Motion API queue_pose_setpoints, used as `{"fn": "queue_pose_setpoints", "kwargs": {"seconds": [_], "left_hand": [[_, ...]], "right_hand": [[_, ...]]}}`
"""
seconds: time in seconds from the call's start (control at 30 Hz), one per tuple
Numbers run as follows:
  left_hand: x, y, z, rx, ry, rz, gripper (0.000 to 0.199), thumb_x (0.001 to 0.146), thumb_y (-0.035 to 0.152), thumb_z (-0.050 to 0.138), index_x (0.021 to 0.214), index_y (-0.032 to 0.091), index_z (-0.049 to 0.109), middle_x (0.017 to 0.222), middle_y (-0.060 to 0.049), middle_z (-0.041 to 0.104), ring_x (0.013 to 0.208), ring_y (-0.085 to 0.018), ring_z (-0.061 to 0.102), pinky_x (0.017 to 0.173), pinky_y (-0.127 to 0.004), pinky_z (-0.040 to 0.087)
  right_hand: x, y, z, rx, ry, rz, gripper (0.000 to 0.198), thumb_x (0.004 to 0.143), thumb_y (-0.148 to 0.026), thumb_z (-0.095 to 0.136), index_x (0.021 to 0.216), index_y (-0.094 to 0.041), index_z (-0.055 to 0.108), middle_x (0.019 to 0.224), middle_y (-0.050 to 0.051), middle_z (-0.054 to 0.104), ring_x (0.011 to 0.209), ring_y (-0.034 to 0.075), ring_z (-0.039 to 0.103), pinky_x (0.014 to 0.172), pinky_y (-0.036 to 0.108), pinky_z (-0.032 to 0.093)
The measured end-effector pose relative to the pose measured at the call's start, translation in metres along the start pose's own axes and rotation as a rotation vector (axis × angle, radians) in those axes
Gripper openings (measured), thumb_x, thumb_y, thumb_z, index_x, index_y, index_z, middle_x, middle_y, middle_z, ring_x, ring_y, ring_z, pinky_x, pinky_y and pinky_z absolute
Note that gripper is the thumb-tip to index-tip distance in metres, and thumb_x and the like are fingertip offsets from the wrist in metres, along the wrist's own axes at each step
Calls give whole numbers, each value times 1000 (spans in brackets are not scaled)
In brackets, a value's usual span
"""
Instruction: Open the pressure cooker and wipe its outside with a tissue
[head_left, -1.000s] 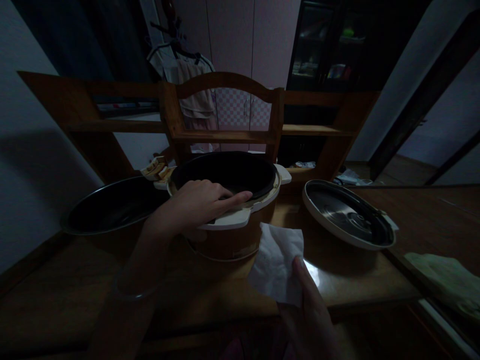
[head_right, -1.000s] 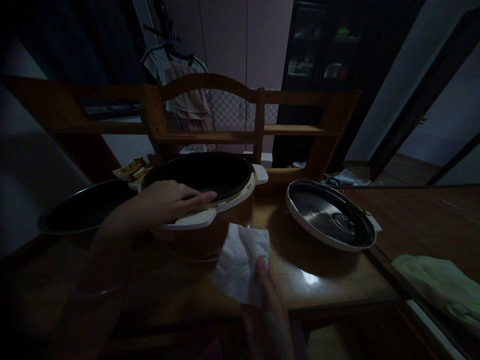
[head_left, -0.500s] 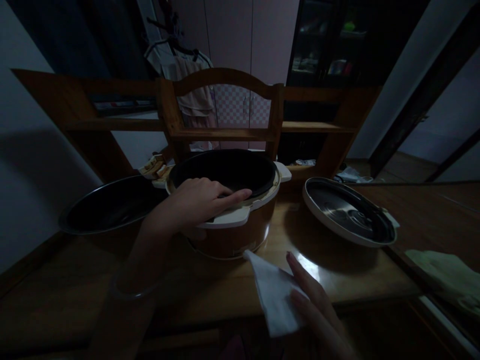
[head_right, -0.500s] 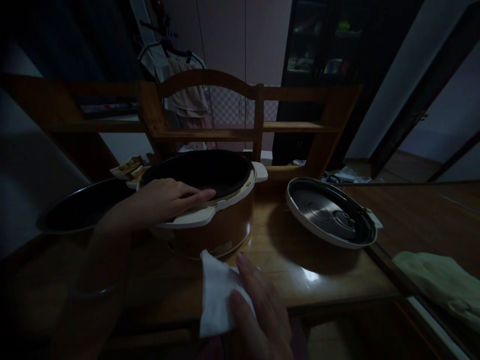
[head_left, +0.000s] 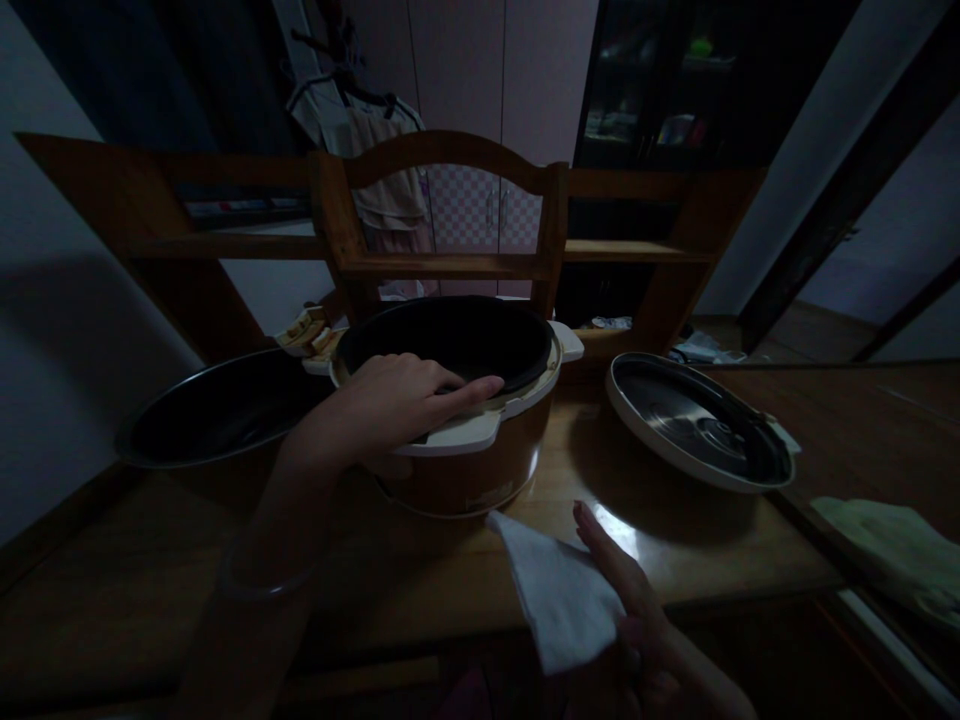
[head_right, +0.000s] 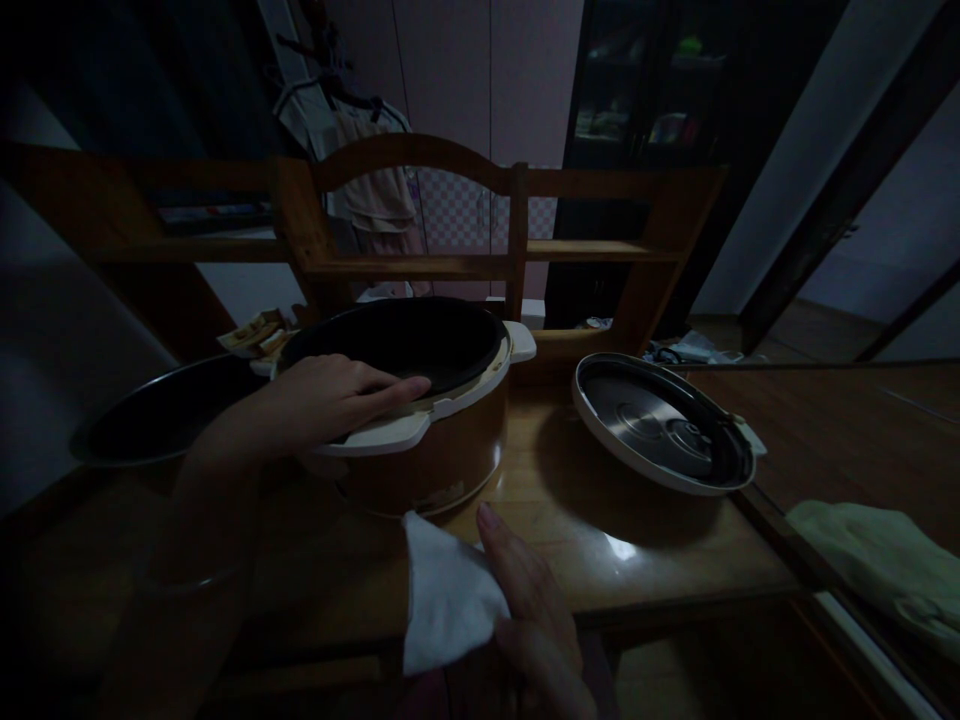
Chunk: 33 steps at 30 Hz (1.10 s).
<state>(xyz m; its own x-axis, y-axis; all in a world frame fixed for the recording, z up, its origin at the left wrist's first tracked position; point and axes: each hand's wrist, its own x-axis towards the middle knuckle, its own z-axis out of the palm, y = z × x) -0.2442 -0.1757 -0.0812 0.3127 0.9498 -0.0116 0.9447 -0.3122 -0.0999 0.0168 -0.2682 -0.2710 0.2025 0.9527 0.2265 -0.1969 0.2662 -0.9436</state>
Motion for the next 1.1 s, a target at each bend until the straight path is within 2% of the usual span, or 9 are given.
{"fn": "queue_pose_setpoints", "kwargs": {"seconds": [0.27,0.4,0.5,0.63,0.7,0.77,0.87,0.97,1.1], "left_hand": [[0,2,-2,-15,0,10,65,98,68,16,138,42,59,113,-4,76,95,-26,69,73,-30,39],[-1,3,-3,-34,11,-5,69,96,71,14,133,42,65,105,-4,78,92,-27,70,72,-31,40],[-2,5,-4,-37,15,-29,73,94,74,13,129,41,68,100,-5,78,91,-28,70,75,-32,41],[-2,6,-4,-53,22,-21,75,93,76,11,127,41,69,104,-5,78,94,-30,71,74,-33,42],[-3,6,-4,-72,31,-10,75,93,76,11,127,42,69,106,-5,78,95,-30,71,74,-33,42],[-3,7,-4,-92,41,-12,77,93,77,11,125,41,70,106,-5,78,96,-29,71,74,-33,42],[-4,7,-4,-116,58,1,78,93,77,12,123,38,72,106,-5,78,98,-28,71,75,-32,42],[-4,7,-4,-140,69,7,80,92,78,12,121,36,74,105,-6,78,96,-27,71,75,-32,41],[-4,7,-3,-156,73,-19,84,90,80,13,117,32,76,100,-8,79,94,-27,71,74,-31,41]], "right_hand": [[-9,-8,7,-75,-16,-42,50,65,-66,81,98,-28,77,116,11,74,113,40,67,86,48,60],[-30,-18,32,-197,108,-170,43,81,-54,74,114,-26,75,125,10,70,114,36,67,98,47,55],[-30,-23,48,-244,213,-219,45,96,-39,61,138,-26,60,134,9,66,120,30,65,107,47,47],[1,-11,35,-132,158,112,48,95,-46,62,137,-21,63,138,10,63,130,29,56,112,45,42],[15,-4,20,-71,231,263,46,84,-47,75,119,-18,74,127,10,69,129,32,57,111,44,43],[22,-4,12,-46,316,282,40,81,-43,77,112,-18,78,124,9,71,128,31,58,110,42,45],[18,-15,23,-80,362,143,39,89,-41,70,122,-21,74,133,7,66,133,29,54,111,41,44],[7,-21,59,-182,333,-31,44,100,-40,57,141,-27,60,148,3,54,143,25,44,117,40,37],[-2,-2,104,-357,-24,-396,45,108,-29,38,152,-30,45,161,5,35,150,25,29,121,50,30]]}}
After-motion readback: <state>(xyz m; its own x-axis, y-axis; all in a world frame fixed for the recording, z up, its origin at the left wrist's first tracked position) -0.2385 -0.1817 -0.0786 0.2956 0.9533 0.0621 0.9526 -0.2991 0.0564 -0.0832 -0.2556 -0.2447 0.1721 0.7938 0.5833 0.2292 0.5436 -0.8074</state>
